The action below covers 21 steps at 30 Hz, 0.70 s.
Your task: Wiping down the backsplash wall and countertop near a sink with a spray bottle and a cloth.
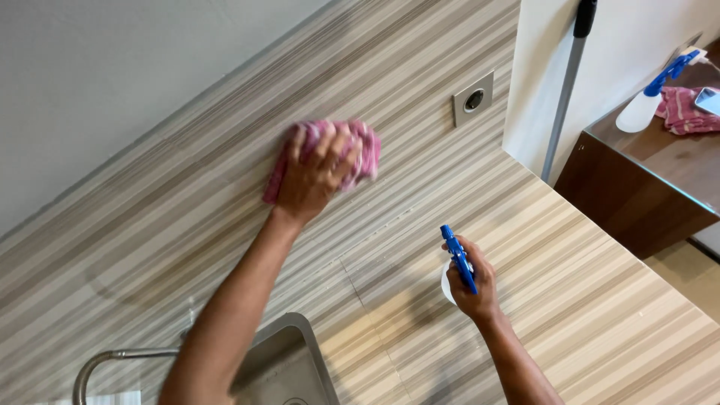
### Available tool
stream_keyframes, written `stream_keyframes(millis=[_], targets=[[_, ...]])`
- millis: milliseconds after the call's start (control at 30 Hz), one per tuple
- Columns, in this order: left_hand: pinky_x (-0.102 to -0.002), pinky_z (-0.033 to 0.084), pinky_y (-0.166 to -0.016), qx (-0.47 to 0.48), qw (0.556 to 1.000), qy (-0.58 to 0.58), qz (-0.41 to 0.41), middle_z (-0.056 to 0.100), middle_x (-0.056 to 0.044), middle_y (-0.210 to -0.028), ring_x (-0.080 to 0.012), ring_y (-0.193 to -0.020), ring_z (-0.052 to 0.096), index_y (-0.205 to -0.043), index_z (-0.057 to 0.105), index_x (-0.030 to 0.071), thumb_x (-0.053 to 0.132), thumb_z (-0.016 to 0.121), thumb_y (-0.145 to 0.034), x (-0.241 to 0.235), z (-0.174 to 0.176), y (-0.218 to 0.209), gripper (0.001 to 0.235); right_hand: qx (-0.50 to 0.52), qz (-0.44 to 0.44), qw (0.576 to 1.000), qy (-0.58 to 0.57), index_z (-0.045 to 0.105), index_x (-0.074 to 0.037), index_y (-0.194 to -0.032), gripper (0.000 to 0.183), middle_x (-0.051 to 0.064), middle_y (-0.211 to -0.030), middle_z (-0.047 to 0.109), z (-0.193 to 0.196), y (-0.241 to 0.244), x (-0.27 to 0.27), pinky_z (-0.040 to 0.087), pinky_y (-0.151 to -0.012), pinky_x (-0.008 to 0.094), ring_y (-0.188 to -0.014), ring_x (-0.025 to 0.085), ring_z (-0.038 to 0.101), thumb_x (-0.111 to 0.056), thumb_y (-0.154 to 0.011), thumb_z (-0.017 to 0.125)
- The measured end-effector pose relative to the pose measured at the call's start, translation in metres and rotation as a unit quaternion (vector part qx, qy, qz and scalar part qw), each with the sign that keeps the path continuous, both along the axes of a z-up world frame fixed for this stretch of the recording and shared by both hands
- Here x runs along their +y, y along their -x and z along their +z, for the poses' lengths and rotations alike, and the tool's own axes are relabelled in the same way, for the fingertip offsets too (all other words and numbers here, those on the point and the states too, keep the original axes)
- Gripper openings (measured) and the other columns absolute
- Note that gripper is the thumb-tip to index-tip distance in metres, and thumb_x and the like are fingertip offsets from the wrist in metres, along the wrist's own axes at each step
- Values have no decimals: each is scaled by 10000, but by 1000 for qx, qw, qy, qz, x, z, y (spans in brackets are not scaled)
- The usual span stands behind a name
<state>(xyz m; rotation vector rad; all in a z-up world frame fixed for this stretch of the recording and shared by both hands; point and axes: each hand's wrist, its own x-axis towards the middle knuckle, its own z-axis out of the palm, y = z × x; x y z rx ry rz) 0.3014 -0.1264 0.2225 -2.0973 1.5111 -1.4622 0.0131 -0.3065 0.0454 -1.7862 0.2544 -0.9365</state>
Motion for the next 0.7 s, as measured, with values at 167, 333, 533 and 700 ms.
stream_keyframes(millis=[167, 333, 533, 700], targets=[[-571, 283, -1262, -18, 991, -129, -20, 519, -29, -1513, -242, -1481, 408, -1454, 624, 245, 285, 748, -993, 41, 36, 3, 479, 18, -5, 1000, -19, 597, -37, -1310, 505, 110, -1120, 748, 4, -6, 0, 566, -786, 328, -850, 207, 703, 42, -814, 551], [-684, 247, -1190, 27, 997, 74, 9, 491, -113, -1559, -329, -1473, 389, -1507, 605, 159, 264, 740, -1068, -8, 93, 21, 472, -3, -28, 999, 15, 591, -24, -1319, 522, 124, -1135, 736, 2, -4, 4, 565, -854, 336, -973, 227, 722, 62, -806, 540], [-652, 278, -1226, 29, 999, 0, -46, 534, -97, -1538, -291, -1463, 413, -1486, 590, 195, 256, 692, -1077, -47, 46, 5, 425, 7, -35, 999, 8, 599, -35, -1305, 520, 121, -1118, 741, 6, -5, 3, 567, -847, 339, -955, 239, 718, 64, -798, 535], [-622, 307, -1231, 75, 994, -70, -46, 572, -78, -1496, -274, -1441, 454, -1450, 600, 226, 272, 668, -1053, 8, 20, -2, 405, 3, -39, 999, 12, 605, -41, -1304, 519, 124, -1117, 736, 3, -6, 8, 563, -845, 341, -956, 236, 723, 61, -800, 536]])
